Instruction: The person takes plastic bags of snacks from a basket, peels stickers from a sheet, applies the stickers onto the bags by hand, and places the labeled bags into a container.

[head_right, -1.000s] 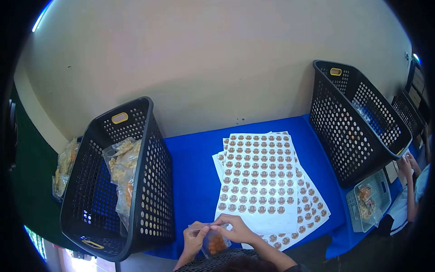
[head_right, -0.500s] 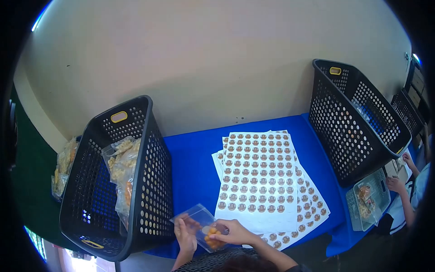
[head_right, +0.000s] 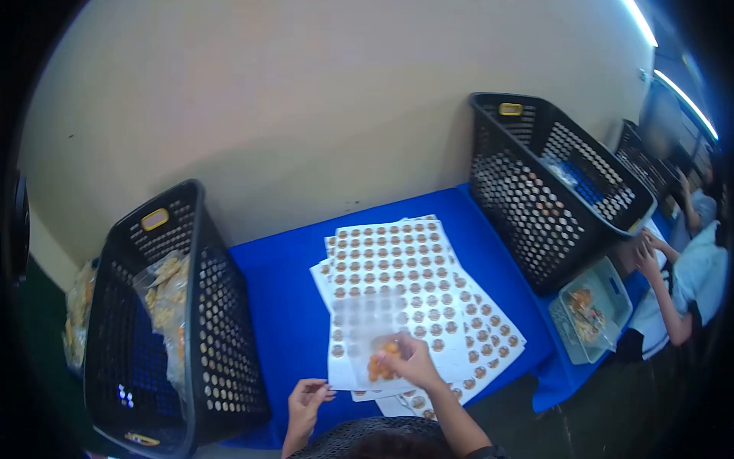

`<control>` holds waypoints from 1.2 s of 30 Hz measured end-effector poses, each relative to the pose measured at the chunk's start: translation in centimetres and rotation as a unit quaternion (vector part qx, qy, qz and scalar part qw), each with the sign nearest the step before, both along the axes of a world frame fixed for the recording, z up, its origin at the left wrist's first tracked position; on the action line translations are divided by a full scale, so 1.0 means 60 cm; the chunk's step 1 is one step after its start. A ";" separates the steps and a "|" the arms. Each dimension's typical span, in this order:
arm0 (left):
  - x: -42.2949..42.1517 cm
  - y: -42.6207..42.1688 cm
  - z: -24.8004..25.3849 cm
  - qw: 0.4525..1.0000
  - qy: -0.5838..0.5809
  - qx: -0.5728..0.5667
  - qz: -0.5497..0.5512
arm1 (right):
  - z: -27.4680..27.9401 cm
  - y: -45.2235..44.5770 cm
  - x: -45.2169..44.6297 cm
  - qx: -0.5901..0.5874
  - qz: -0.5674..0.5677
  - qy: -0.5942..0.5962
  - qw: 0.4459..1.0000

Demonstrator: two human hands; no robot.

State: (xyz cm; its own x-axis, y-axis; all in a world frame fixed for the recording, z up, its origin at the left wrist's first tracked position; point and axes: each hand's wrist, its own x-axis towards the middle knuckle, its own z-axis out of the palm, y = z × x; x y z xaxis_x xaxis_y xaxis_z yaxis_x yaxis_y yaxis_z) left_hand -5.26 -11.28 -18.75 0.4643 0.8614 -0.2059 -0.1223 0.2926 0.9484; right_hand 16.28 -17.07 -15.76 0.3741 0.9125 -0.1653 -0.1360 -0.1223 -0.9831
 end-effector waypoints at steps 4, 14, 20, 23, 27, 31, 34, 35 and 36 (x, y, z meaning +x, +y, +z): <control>-0.013 0.011 -0.021 0.999 0.014 0.019 0.028 | -0.025 -0.045 0.102 0.192 -0.420 0.138 0.876; -0.033 0.032 -0.002 0.998 0.051 0.024 -0.007 | -0.079 -0.339 0.407 0.316 -0.706 0.033 0.633; -0.023 0.023 0.037 0.998 0.011 0.052 -0.014 | -0.120 -0.344 0.469 0.267 -0.699 -0.007 0.663; -0.036 0.002 0.088 0.997 0.001 0.070 -0.034 | -0.121 -0.273 0.403 0.194 -0.675 -0.030 0.711; -0.088 -0.016 0.201 0.958 0.061 0.221 -0.173 | -0.227 -0.126 0.284 0.088 -0.562 -0.023 0.822; -0.146 -0.033 0.261 0.926 0.028 0.305 -0.219 | -0.240 0.052 0.021 0.026 -0.296 -0.095 0.950; -0.176 -0.044 0.304 0.860 -0.013 0.433 -0.269 | -0.069 0.089 -0.163 0.210 0.053 -0.211 0.953; -0.186 -0.050 0.313 0.864 -0.001 0.434 -0.254 | -0.010 0.096 -0.197 0.269 0.148 -0.264 0.914; -0.198 -0.055 0.321 0.853 -0.032 0.459 -0.247 | 0.028 0.104 -0.224 0.330 0.183 -0.250 0.891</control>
State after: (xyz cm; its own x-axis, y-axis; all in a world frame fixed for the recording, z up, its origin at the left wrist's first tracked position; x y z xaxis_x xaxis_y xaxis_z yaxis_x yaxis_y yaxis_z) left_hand -17.11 -14.60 0.52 0.8025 0.3416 0.4893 -0.2594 -0.5387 0.8016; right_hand 2.84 -10.84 -14.06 -0.0937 0.8253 0.5569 0.2705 0.5594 -0.7835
